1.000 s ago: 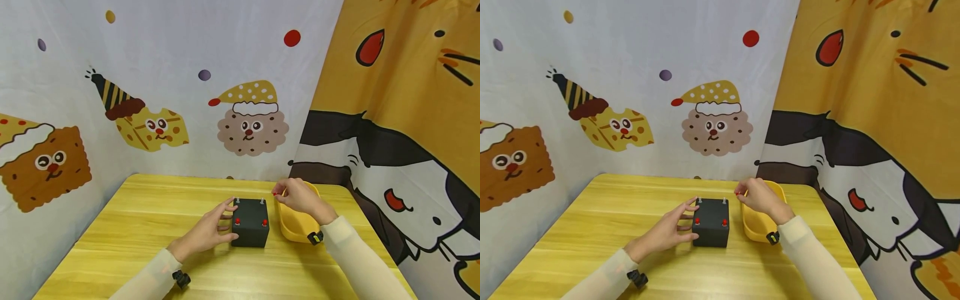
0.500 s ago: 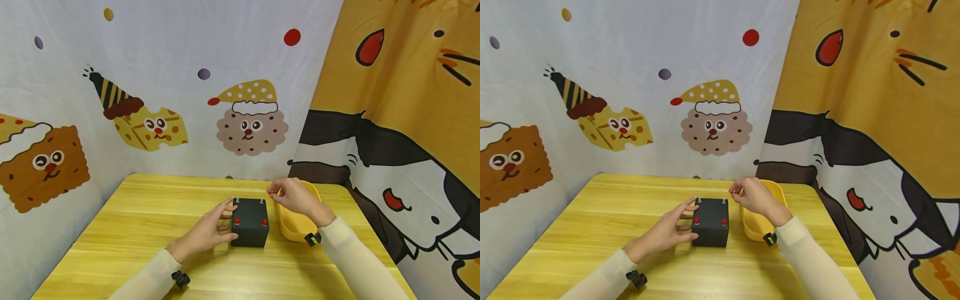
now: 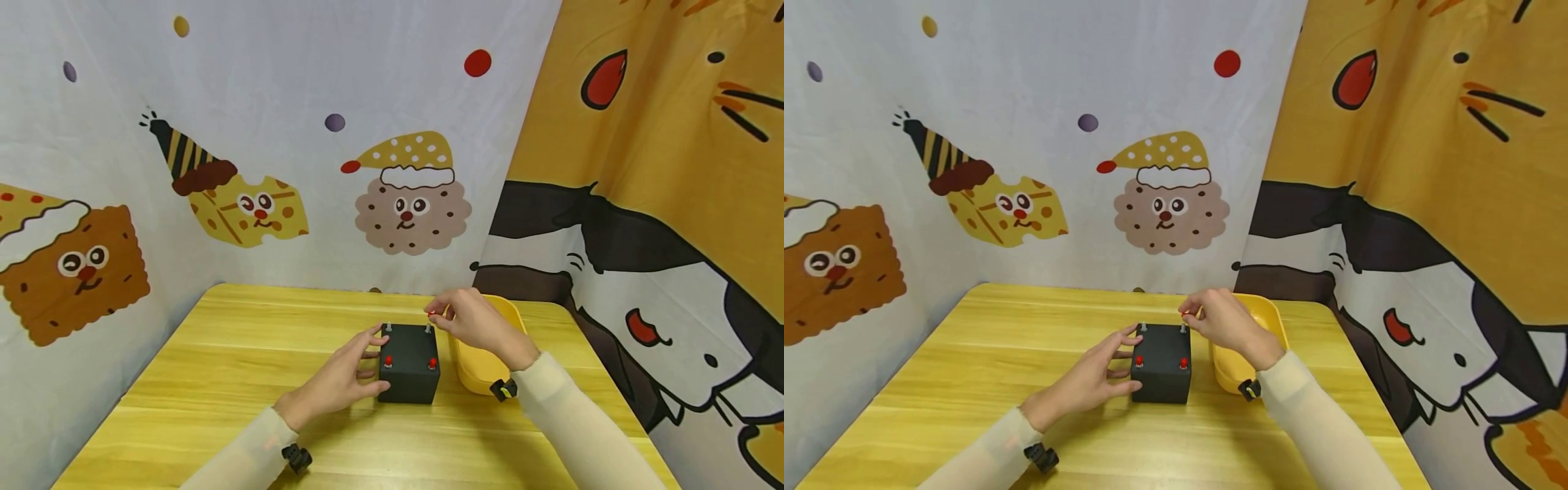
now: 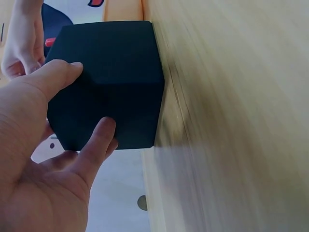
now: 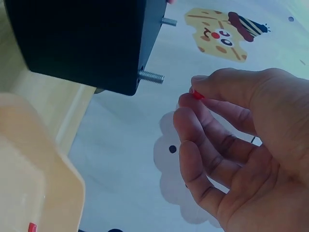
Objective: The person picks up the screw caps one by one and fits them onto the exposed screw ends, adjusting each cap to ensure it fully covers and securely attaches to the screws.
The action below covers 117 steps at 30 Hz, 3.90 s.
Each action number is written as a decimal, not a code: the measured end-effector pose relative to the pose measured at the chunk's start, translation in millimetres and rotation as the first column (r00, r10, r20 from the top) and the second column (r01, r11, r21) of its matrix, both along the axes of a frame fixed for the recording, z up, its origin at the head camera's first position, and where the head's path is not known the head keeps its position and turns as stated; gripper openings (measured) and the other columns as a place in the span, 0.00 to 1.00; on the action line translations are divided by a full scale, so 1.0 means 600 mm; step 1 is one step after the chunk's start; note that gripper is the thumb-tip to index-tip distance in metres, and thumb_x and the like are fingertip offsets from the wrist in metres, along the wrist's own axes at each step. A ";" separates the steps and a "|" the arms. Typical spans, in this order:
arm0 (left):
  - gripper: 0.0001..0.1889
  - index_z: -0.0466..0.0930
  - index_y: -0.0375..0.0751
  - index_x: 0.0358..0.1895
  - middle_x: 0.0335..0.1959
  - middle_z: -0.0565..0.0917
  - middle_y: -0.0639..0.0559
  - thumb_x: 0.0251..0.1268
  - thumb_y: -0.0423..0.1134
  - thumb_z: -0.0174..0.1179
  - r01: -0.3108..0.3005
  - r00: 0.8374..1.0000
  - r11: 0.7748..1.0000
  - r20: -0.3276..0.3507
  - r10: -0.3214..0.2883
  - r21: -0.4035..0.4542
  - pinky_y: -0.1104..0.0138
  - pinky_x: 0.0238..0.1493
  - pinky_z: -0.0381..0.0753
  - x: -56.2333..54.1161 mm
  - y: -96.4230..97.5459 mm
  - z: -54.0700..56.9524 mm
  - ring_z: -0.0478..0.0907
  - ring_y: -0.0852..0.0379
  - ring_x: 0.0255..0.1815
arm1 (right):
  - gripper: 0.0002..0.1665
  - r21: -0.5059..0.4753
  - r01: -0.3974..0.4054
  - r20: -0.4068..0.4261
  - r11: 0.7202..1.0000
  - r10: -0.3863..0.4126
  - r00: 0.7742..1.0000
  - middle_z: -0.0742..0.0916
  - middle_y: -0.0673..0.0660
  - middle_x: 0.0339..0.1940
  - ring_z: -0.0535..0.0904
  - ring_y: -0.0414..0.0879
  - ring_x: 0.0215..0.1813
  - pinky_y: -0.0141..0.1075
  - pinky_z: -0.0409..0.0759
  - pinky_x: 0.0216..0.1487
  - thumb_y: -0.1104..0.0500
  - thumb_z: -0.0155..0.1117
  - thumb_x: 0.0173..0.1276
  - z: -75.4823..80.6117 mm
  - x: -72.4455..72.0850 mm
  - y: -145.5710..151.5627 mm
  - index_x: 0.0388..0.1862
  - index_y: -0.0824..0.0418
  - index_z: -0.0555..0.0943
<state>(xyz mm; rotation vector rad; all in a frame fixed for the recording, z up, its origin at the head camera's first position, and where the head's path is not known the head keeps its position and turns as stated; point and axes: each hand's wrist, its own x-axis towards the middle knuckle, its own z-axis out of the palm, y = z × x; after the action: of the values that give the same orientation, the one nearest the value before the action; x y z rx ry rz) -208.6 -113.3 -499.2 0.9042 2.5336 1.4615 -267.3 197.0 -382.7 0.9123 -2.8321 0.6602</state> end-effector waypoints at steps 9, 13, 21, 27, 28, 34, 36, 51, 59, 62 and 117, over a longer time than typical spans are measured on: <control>0.41 0.66 0.45 0.88 0.96 0.61 0.41 0.80 0.40 0.79 0.005 0.999 1.000 0.049 -0.007 0.026 0.50 0.70 0.96 0.005 0.000 0.001 0.83 0.32 0.82 | 0.04 -0.023 -0.026 0.006 0.999 0.026 1.000 0.96 0.46 0.37 0.87 0.35 0.34 0.29 0.90 0.36 0.60 0.81 0.81 0.003 0.001 -0.017 0.50 0.56 0.94; 0.38 0.68 0.45 0.84 0.97 0.58 0.39 0.80 0.39 0.79 0.011 0.998 0.999 0.056 -0.013 0.030 0.50 0.70 0.96 0.005 0.000 0.000 0.83 0.32 0.82 | 0.03 -0.020 -0.044 -0.005 0.999 0.044 0.999 0.96 0.46 0.37 0.87 0.37 0.35 0.29 0.89 0.36 0.58 0.81 0.81 0.006 0.001 -0.022 0.46 0.55 0.93; 0.39 0.68 0.46 0.84 0.97 0.59 0.39 0.79 0.37 0.80 0.006 0.998 0.999 0.055 -0.008 0.032 0.54 0.68 0.97 0.006 0.001 0.000 0.84 0.33 0.81 | 0.03 -0.010 -0.056 -0.007 0.998 0.056 0.998 0.96 0.45 0.39 0.84 0.34 0.34 0.28 0.86 0.32 0.57 0.82 0.81 0.012 -0.001 -0.040 0.47 0.54 0.96; 0.39 0.68 0.46 0.84 0.97 0.59 0.39 0.79 0.37 0.80 0.007 0.998 0.999 0.061 -0.009 0.041 0.54 0.68 0.97 0.006 0.002 0.000 0.85 0.33 0.80 | 0.02 -0.004 -0.067 0.001 0.998 0.067 0.998 0.96 0.46 0.41 0.86 0.38 0.34 0.28 0.87 0.32 0.58 0.82 0.81 0.016 -0.002 -0.055 0.48 0.52 0.97; 0.39 0.68 0.46 0.84 0.97 0.59 0.39 0.79 0.37 0.80 0.008 0.998 0.999 0.062 -0.011 0.044 0.53 0.68 0.97 0.005 0.002 0.000 0.85 0.32 0.80 | 0.02 -0.004 -0.067 0.002 0.998 0.067 0.998 0.96 0.46 0.41 0.86 0.38 0.33 0.28 0.88 0.33 0.58 0.82 0.81 0.016 -0.002 -0.057 0.48 0.52 0.97; 0.38 0.68 0.46 0.84 0.97 0.60 0.38 0.79 0.37 0.80 0.011 0.998 0.999 0.066 -0.014 0.051 0.51 0.67 0.97 0.005 0.002 0.000 0.86 0.31 0.79 | 0.04 -0.001 -0.078 -0.023 0.997 0.078 0.997 0.95 0.47 0.40 0.82 0.33 0.30 0.28 0.86 0.31 0.59 0.83 0.79 0.017 -0.002 -0.068 0.49 0.51 0.98; 0.38 0.68 0.46 0.83 0.97 0.60 0.38 0.79 0.37 0.80 0.009 0.998 0.999 0.069 -0.012 0.051 0.52 0.67 0.97 0.005 0.002 0.000 0.86 0.32 0.79 | 0.04 -0.006 -0.087 -0.029 0.996 0.086 0.996 0.95 0.47 0.40 0.81 0.33 0.29 0.28 0.85 0.30 0.59 0.83 0.79 0.018 -0.002 -0.071 0.49 0.52 0.99; 0.37 0.68 0.44 0.83 0.97 0.60 0.38 0.80 0.37 0.79 0.011 0.997 0.999 0.075 -0.015 0.053 0.59 0.66 0.97 0.009 0.003 0.003 0.86 0.32 0.79 | 0.03 0.033 -0.138 -0.050 0.990 0.140 0.989 0.97 0.48 0.42 0.83 0.32 0.31 0.25 0.87 0.33 0.58 0.84 0.79 0.016 -0.016 -0.097 0.48 0.52 0.97; 0.38 0.68 0.46 0.84 0.97 0.60 0.39 0.81 0.38 0.78 0.008 0.998 0.998 0.064 -0.012 0.061 0.59 0.64 0.98 0.009 0.004 -0.005 0.85 0.30 0.79 | 0.04 0.038 -0.168 -0.058 0.985 0.170 0.984 0.98 0.48 0.40 0.84 0.32 0.31 0.26 0.89 0.36 0.61 0.85 0.77 0.012 -0.021 -0.110 0.45 0.51 0.97; 0.38 0.67 0.47 0.84 0.97 0.60 0.40 0.81 0.39 0.78 0.006 0.998 0.998 0.064 -0.010 0.060 0.60 0.63 0.98 0.009 0.004 -0.006 0.85 0.29 0.79 | 0.03 0.047 -0.180 -0.055 0.983 0.182 0.982 0.98 0.49 0.42 0.87 0.33 0.34 0.25 0.91 0.39 0.61 0.84 0.78 0.009 -0.023 -0.114 0.45 0.52 0.98; 0.38 0.66 0.47 0.86 0.96 0.64 0.44 0.83 0.38 0.76 0.010 0.997 0.998 0.075 -0.015 0.062 0.60 0.64 0.98 0.012 0.006 -0.007 0.84 0.30 0.80 | 0.05 0.227 -0.175 0.084 0.958 0.160 0.984 0.98 0.51 0.41 0.89 0.40 0.35 0.37 0.96 0.42 0.61 0.81 0.81 0.018 -0.033 -0.150 0.44 0.55 1.00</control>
<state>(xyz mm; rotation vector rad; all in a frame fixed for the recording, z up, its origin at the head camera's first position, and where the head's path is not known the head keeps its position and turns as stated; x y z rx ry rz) -201.3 -109.6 -503.5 0.8545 2.4380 1.5473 -287.0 107.2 -371.7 1.2000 -2.9598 0.3811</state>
